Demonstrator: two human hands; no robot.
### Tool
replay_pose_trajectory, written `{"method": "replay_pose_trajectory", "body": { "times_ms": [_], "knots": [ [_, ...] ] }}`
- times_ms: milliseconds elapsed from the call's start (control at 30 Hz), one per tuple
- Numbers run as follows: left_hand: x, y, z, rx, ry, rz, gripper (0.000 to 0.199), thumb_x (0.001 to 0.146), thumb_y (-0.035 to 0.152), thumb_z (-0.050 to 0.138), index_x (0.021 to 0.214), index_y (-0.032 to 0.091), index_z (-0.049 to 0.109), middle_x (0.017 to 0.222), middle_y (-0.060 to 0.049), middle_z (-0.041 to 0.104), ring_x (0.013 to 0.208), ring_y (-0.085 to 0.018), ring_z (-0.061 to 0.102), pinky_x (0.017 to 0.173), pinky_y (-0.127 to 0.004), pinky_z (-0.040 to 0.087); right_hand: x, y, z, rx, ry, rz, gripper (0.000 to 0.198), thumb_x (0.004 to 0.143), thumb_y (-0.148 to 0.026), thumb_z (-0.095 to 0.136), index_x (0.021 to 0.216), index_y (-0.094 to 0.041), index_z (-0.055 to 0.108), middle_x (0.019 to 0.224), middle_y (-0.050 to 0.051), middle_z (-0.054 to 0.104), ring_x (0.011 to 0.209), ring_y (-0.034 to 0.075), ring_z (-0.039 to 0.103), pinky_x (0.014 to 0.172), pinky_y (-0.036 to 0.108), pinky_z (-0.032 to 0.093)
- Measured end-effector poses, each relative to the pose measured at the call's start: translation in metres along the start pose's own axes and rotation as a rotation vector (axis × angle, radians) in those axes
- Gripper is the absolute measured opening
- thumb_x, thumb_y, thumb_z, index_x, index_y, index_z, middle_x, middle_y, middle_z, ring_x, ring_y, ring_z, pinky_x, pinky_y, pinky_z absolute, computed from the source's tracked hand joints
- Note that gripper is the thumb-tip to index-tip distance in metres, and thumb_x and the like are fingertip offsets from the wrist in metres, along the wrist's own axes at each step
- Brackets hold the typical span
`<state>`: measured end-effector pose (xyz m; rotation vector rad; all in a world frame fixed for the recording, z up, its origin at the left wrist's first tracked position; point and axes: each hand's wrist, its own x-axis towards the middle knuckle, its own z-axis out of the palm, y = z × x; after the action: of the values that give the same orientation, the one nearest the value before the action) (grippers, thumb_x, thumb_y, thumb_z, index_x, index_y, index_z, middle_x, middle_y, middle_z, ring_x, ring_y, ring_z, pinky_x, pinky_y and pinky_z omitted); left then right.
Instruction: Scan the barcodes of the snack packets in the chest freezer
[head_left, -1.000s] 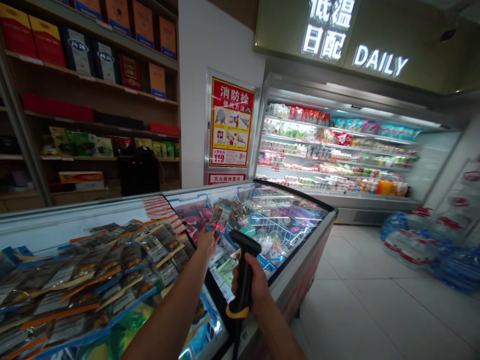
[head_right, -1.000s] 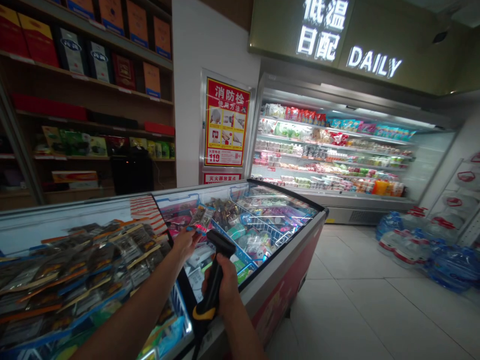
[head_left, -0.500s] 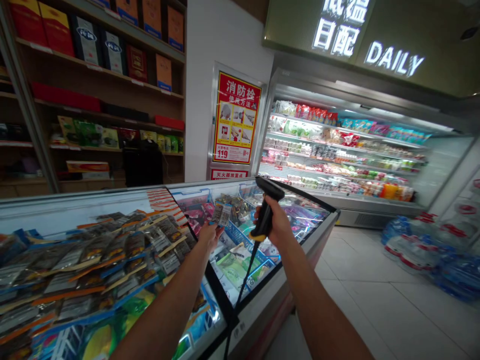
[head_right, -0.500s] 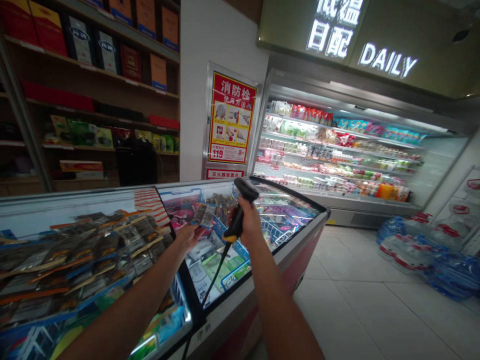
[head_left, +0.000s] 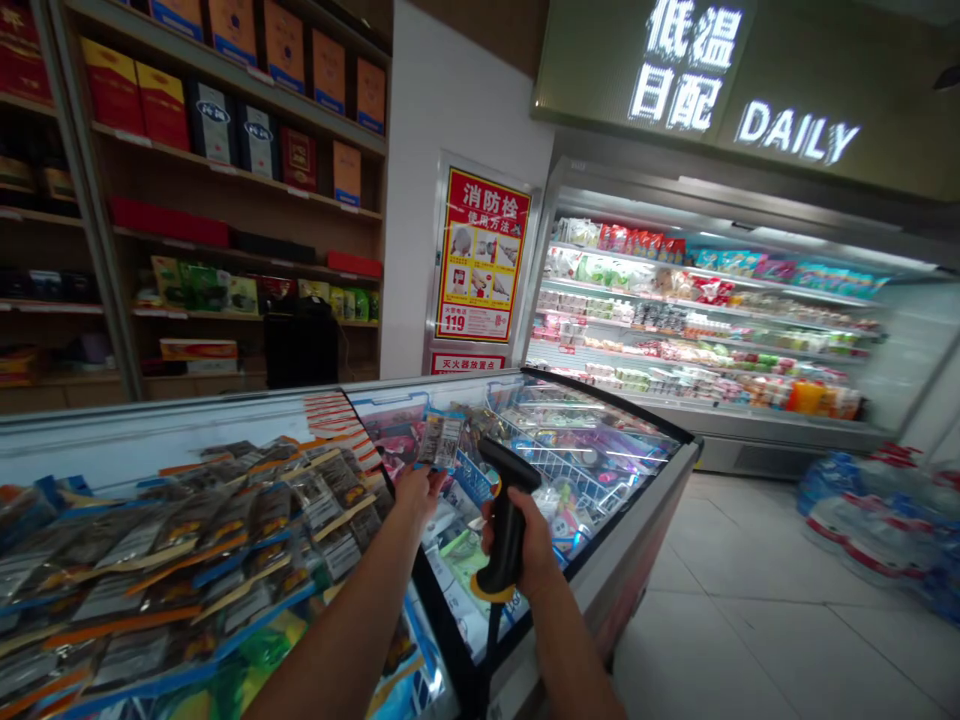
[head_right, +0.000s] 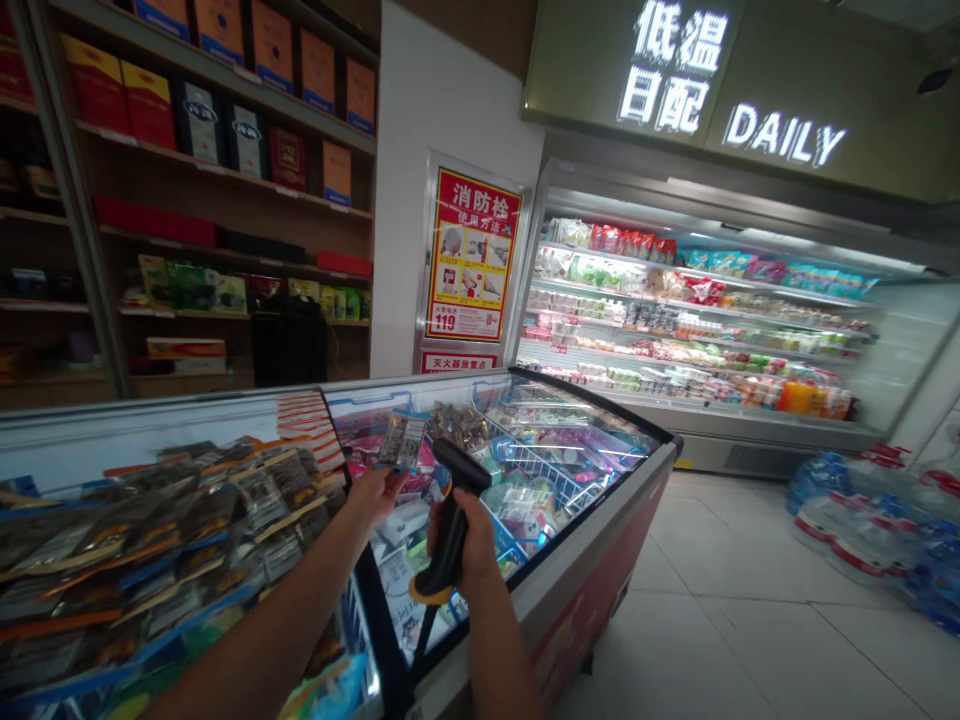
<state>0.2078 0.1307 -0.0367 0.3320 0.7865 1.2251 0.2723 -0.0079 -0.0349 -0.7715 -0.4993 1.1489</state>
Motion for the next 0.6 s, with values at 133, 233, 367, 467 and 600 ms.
{"method": "replay_pose_trajectory", "body": {
  "times_ms": [133,233,367,467,600],
  "knots": [
    [0.0023,-0.0004,0.0012,0.009,-0.019,0.000,0.024,0.070,-0.002,0.039,0.067,0.021,0.045,0.051,0.005,0.048,0.048,-0.009,0.052,0.057,-0.024,0.046,-0.0059,-0.0005,-0.0005,-0.008,0.006,0.087,0.032,0.065,-0.045,0.051,0.075,-0.015,0.051,0.047,-0.001,0.053,0.034,0.009,0.046,0.033,0.019,0.033],
    [0.0036,-0.0012,0.0013,0.023,-0.020,0.003,0.023,0.070,-0.001,0.040,0.068,0.021,0.045,0.052,0.005,0.049,0.047,-0.009,0.052,0.056,-0.024,0.045,-0.0073,0.0021,-0.0018,-0.029,0.001,0.070,0.034,0.066,-0.046,0.050,0.079,-0.015,0.052,0.046,-0.002,0.052,0.033,0.009,0.046,0.032,0.019,0.032],
    [0.0054,-0.0032,-0.0002,0.033,-0.023,0.024,0.024,0.070,-0.001,0.041,0.070,0.021,0.048,0.053,0.005,0.049,0.047,-0.008,0.051,0.057,-0.024,0.044,-0.0086,0.0042,-0.0027,-0.032,-0.013,0.041,0.035,0.065,-0.046,0.051,0.077,-0.014,0.051,0.046,-0.002,0.052,0.032,0.009,0.045,0.031,0.018,0.031],
    [0.0053,-0.0044,-0.0017,0.037,-0.023,0.044,0.025,0.069,-0.002,0.041,0.071,0.022,0.049,0.053,0.005,0.048,0.046,-0.007,0.050,0.057,-0.024,0.045,-0.0088,0.0035,-0.0021,-0.021,-0.023,0.031,0.033,0.065,-0.046,0.051,0.075,-0.014,0.050,0.045,-0.002,0.052,0.031,0.009,0.045,0.030,0.018,0.031],
    [0.0029,-0.0047,-0.0025,0.062,-0.027,0.067,0.024,0.068,-0.002,0.043,0.069,0.020,0.049,0.053,0.005,0.047,0.045,-0.007,0.048,0.057,-0.023,0.045,-0.0077,0.0022,-0.0010,-0.020,0.005,0.036,0.032,0.063,-0.046,0.051,0.071,-0.014,0.049,0.044,-0.002,0.052,0.031,0.010,0.045,0.030,0.019,0.031]
  ]
}}
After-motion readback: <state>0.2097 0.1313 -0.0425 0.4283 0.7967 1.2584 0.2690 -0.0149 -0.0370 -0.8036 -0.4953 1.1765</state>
